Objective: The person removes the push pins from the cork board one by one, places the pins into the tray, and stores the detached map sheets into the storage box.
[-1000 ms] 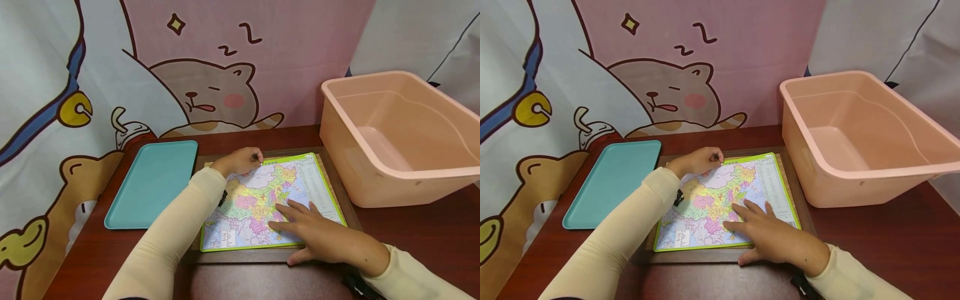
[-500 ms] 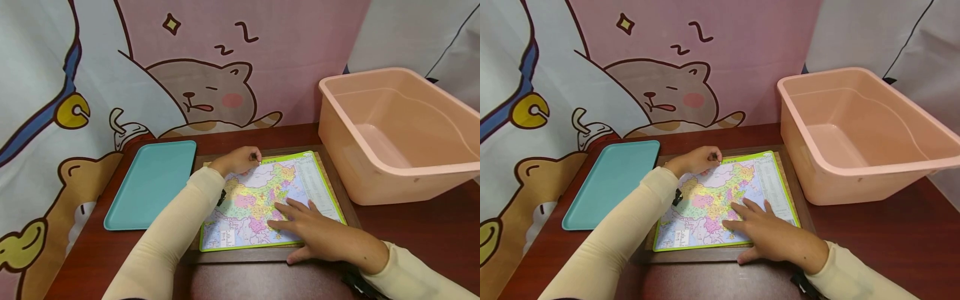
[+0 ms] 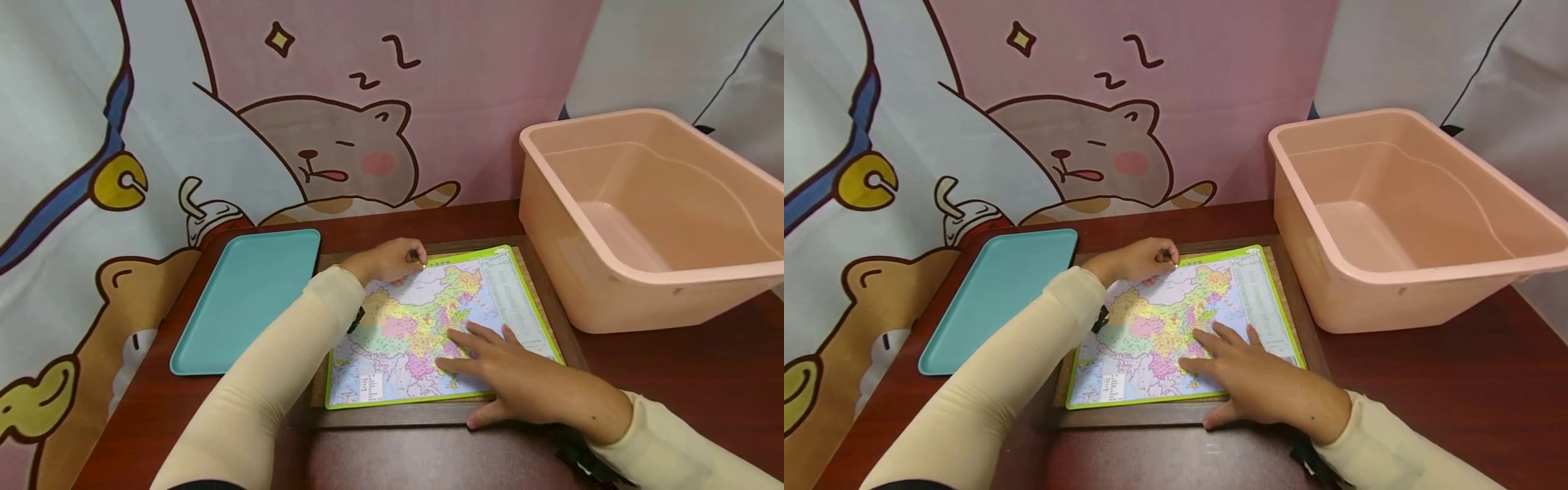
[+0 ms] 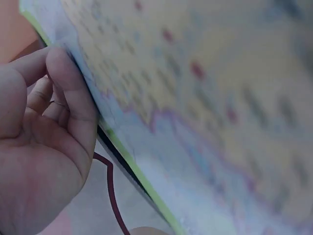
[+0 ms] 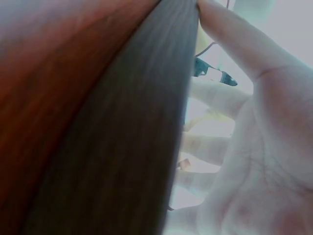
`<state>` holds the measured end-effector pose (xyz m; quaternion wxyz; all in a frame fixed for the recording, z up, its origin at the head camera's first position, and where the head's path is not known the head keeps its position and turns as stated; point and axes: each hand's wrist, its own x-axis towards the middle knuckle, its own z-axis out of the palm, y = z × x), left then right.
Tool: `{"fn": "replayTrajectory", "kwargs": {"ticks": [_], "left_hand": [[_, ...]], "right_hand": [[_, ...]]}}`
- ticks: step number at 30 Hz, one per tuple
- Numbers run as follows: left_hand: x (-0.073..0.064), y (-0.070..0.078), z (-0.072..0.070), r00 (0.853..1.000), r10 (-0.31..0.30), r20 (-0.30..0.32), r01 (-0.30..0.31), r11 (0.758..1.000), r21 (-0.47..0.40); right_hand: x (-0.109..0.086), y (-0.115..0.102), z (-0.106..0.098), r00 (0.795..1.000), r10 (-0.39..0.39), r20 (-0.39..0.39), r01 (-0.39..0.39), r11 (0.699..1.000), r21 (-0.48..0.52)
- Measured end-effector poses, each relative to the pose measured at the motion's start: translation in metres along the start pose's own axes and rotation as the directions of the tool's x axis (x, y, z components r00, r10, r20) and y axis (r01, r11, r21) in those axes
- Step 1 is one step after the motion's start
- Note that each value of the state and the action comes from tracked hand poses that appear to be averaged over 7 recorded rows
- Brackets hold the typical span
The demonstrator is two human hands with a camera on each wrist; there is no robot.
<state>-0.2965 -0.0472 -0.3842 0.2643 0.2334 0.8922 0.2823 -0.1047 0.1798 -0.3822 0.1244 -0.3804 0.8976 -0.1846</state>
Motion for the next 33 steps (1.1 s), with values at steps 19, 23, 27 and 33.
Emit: {"fn": "replayTrajectory", "kwargs": {"ticks": [19, 23, 27, 33], "left_hand": [[0.0057, 0.0014, -0.0034, 1.000, -0.007, 0.020, 0.006, 0.999, 0.045], [0.0056, 0.0028, -0.0037, 1.000, 0.005, 0.013, -0.006, 0.999, 0.052], [0.0054, 0.0031, -0.0034, 1.000, 0.009, 0.012, -0.009, 0.998, 0.056], [0.0048, 0.0009, -0.0030, 1.000, 0.000, 0.004, 0.000, 0.998, 0.062]], "right_hand": [[-0.0008, 0.0011, -0.0009, 1.000, 0.007, -0.001, -0.007, 1.000, -0.005], [-0.0013, 0.0010, -0.0022, 1.000, 0.012, -0.001, -0.012, 1.000, -0.002], [-0.0015, 0.0013, -0.0024, 1.000, 0.015, 0.001, -0.015, 1.000, 0.004], [-0.0003, 0.0015, -0.0022, 1.000, 0.013, 0.007, -0.013, 1.000, 0.008]]}}
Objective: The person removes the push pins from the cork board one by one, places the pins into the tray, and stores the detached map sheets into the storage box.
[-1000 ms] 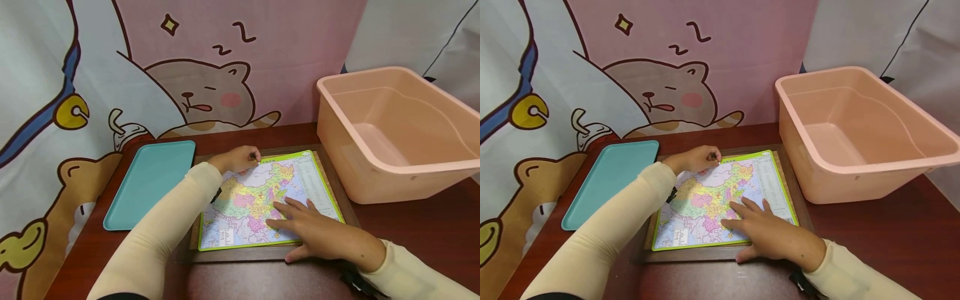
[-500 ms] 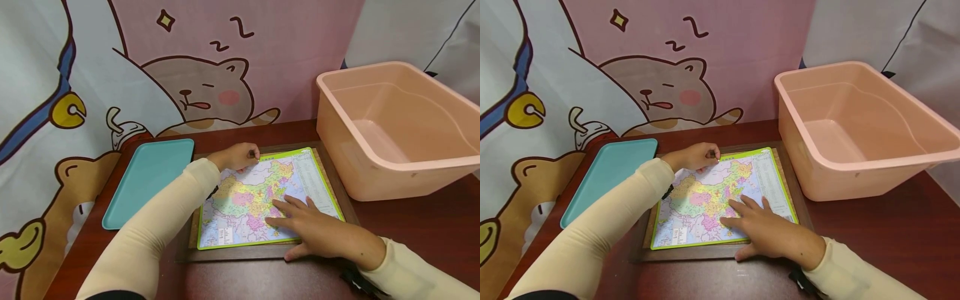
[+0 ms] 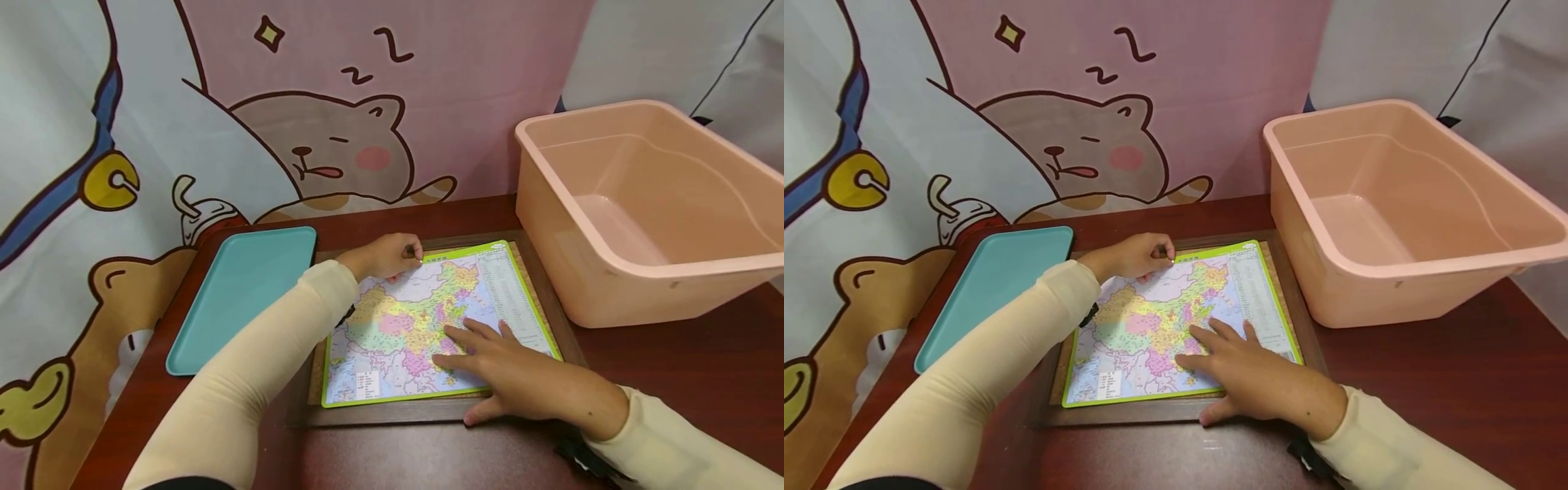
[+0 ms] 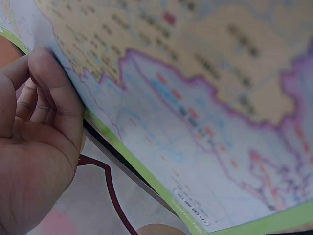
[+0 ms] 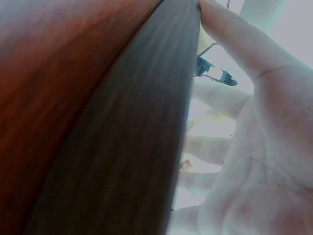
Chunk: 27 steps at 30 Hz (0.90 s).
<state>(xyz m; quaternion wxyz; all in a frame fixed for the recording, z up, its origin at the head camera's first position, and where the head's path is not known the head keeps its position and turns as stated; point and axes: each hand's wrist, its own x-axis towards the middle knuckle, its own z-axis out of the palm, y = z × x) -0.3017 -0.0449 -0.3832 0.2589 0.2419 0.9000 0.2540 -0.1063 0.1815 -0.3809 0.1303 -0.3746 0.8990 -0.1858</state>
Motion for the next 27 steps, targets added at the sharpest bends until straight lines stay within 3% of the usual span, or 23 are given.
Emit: {"fn": "replayTrajectory", "kwargs": {"ticks": [27], "left_hand": [[-0.0050, 0.0062, 0.0014, 0.998, -0.053, 0.016, 0.054, 0.997, -0.053]], "right_hand": [[0.0004, -0.0019, 0.0005, 1.000, 0.001, 0.005, -0.001, 1.000, 0.004]]}}
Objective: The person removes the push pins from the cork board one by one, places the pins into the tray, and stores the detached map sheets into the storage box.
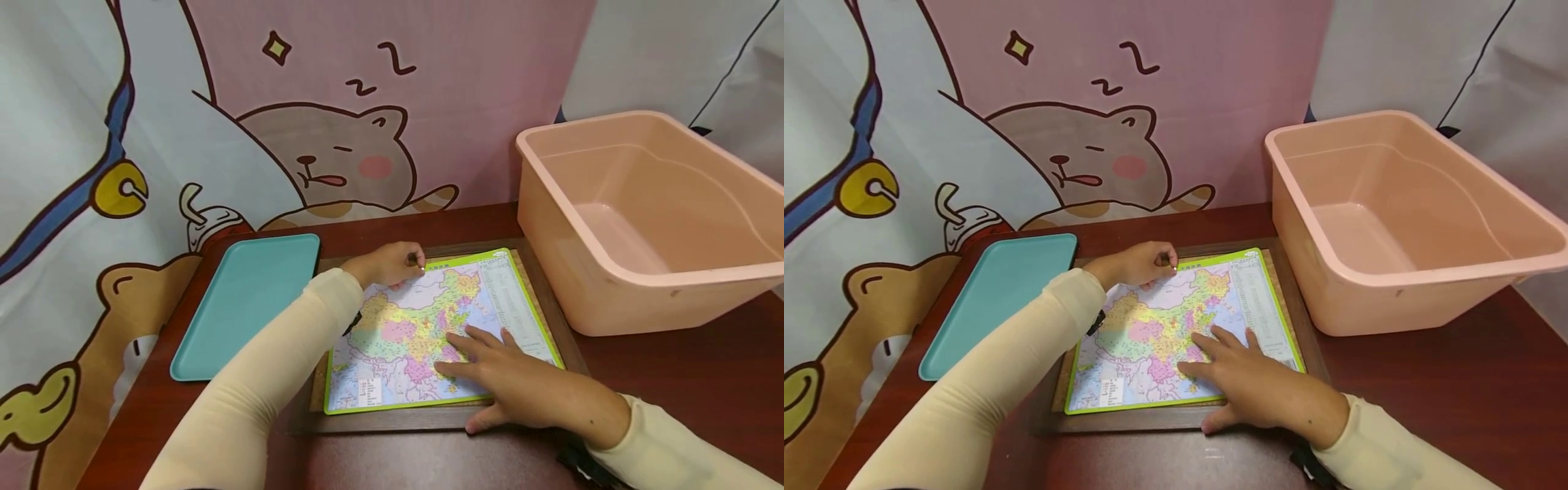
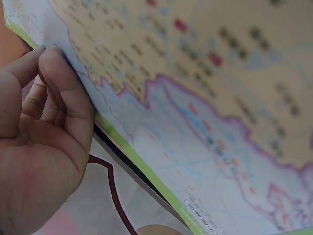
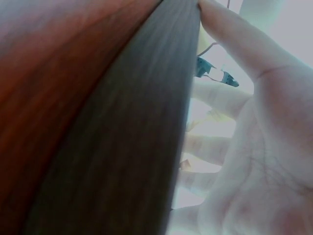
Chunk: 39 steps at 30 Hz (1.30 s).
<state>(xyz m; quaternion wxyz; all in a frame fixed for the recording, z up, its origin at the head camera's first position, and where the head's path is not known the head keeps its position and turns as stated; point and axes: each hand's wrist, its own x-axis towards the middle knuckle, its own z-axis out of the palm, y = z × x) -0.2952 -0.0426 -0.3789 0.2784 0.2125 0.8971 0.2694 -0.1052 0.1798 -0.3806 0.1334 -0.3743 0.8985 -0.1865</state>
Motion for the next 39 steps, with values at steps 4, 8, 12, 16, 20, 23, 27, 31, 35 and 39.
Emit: {"fn": "replayTrajectory", "kwargs": {"ticks": [4, 8, 12, 16, 20, 23, 27, 31, 35, 39], "left_hand": [[-0.0005, 0.0010, 0.0008, 1.000, 0.007, 0.002, -0.007, 1.000, 0.004], [0.0000, 0.0017, 0.0005, 1.000, 0.013, 0.000, -0.013, 1.000, 0.019], [0.0000, 0.0016, -0.0005, 1.000, 0.011, -0.010, -0.011, 1.000, 0.024], [0.0001, 0.0006, -0.0008, 1.000, 0.009, -0.014, -0.009, 1.000, 0.021], [-0.0001, -0.0002, -0.0007, 1.000, 0.006, -0.016, -0.006, 1.000, 0.018], [-0.0003, -0.0003, -0.0005, 1.000, 0.007, -0.018, -0.006, 1.000, 0.021], [-0.0006, -0.0012, 0.0009, 1.000, 0.006, -0.011, -0.006, 1.000, 0.020], [-0.0021, -0.0006, -0.0001, 1.000, 0.006, -0.005, -0.006, 1.000, 0.011], [-0.0011, -0.0018, 0.0007, 1.000, 0.011, -0.003, -0.011, 1.000, 0.004], [0.0000, -0.0016, 0.0013, 1.000, 0.005, -0.009, -0.005, 1.000, 0.006]], "right_hand": [[-0.0007, 0.0003, 0.0004, 1.000, 0.004, -0.003, -0.004, 1.000, -0.003], [-0.0012, 0.0007, 0.0002, 1.000, 0.001, -0.013, -0.001, 1.000, -0.002], [-0.0008, 0.0009, 0.0000, 1.000, -0.009, -0.023, 0.009, 1.000, -0.008], [0.0001, 0.0009, -0.0005, 1.000, -0.008, -0.019, 0.008, 1.000, -0.010], [0.0004, 0.0007, -0.0008, 1.000, -0.008, -0.018, 0.008, 1.000, -0.007], [0.0006, 0.0006, -0.0005, 1.000, -0.007, -0.017, 0.007, 1.000, -0.005], [0.0010, 0.0002, 0.0007, 1.000, 0.001, -0.006, -0.001, 1.000, 0.003], [0.0011, -0.0008, 0.0003, 1.000, 0.002, -0.006, -0.002, 1.000, 0.010], [0.0007, -0.0009, 0.0004, 1.000, 0.006, -0.004, -0.006, 1.000, 0.011], [-0.0001, -0.0015, 0.0001, 1.000, 0.011, -0.002, -0.011, 1.000, 0.016]]}}
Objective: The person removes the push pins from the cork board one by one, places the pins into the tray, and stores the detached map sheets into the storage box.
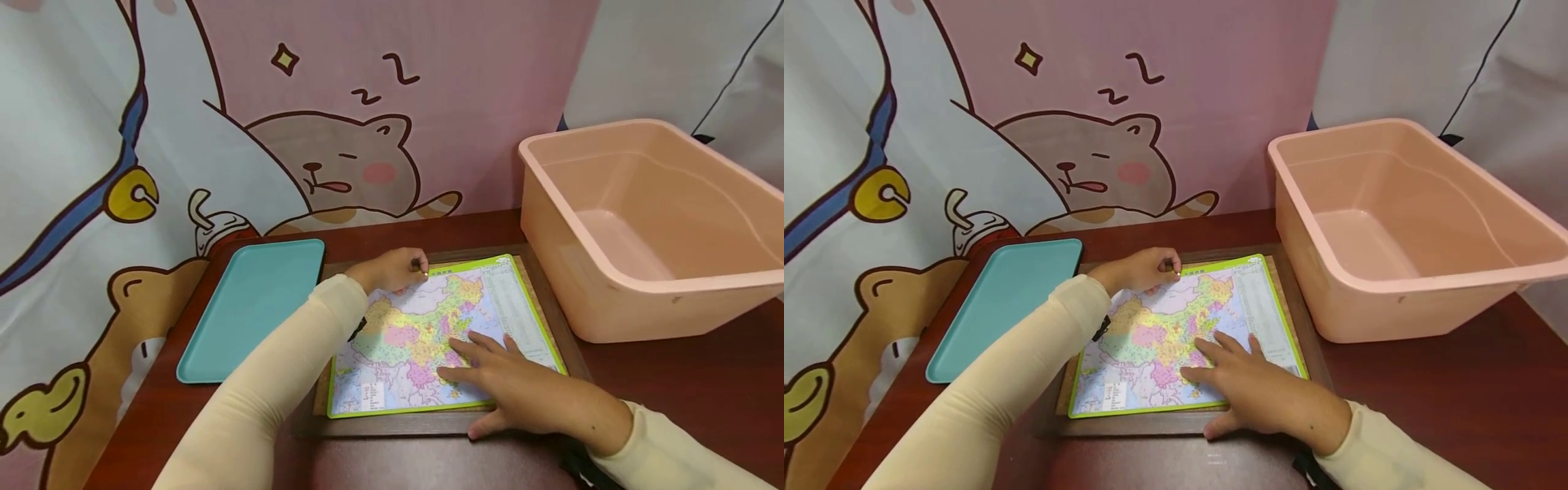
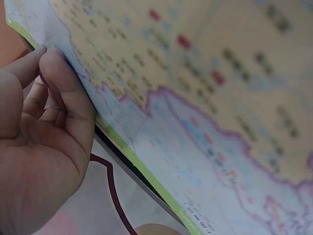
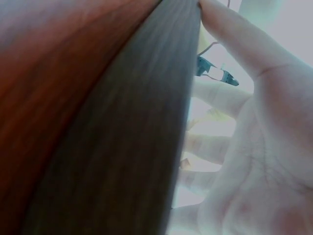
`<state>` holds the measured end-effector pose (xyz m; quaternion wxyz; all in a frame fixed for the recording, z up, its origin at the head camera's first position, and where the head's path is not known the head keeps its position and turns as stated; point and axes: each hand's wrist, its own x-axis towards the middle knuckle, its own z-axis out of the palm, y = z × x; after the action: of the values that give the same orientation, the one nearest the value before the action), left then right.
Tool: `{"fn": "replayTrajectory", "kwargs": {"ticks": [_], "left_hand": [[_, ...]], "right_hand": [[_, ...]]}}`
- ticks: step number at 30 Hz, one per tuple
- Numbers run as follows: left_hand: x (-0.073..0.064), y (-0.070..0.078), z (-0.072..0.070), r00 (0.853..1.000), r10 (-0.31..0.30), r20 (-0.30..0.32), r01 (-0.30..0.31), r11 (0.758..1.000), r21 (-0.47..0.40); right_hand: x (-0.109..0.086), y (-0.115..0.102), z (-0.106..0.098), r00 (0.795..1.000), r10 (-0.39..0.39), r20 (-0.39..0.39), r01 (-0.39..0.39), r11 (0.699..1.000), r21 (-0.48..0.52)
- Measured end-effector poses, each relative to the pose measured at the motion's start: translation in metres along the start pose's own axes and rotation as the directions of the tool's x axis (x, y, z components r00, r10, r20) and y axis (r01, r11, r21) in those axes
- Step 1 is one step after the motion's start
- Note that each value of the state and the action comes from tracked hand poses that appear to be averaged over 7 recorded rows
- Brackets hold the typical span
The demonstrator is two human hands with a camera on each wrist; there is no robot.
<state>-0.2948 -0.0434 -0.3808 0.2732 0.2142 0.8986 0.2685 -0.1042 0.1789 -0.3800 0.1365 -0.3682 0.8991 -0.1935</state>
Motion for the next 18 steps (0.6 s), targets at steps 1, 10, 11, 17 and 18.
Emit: {"fn": "replayTrajectory", "kwargs": {"ticks": [1, 10, 11, 17, 18], "left_hand": [[0.0004, -0.0001, 0.0010, 1.000, -0.001, 0.000, 0.001, 1.000, -0.003], [-0.0003, 0.0027, 0.0025, 1.000, -0.025, -0.012, 0.025, 1.000, 0.004], [-0.0003, 0.0024, 0.0028, 1.000, -0.020, -0.016, 0.020, 1.000, 0.005], [-0.0027, 0.0026, 0.0023, 1.000, 0.002, -0.009, -0.002, 1.000, -0.016], [-0.0032, 0.0027, 0.0019, 1.000, 0.002, -0.012, -0.002, 1.000, -0.016]], "right_hand": [[-0.0006, 0.0001, 0.0002, 1.000, 0.001, 0.002, -0.001, 1.000, 0.003], [-0.0019, 0.0007, 0.0015, 1.000, 0.003, -0.003, -0.003, 1.000, -0.003], [-0.0018, 0.0008, 0.0017, 1.000, 0.000, -0.006, 0.000, 1.000, -0.004], [-0.0032, 0.0018, 0.0022, 1.000, -0.008, -0.010, 0.008, 1.000, 0.006], [-0.0033, 0.0018, 0.0020, 1.000, -0.007, -0.010, 0.008, 1.000, 0.004]]}}
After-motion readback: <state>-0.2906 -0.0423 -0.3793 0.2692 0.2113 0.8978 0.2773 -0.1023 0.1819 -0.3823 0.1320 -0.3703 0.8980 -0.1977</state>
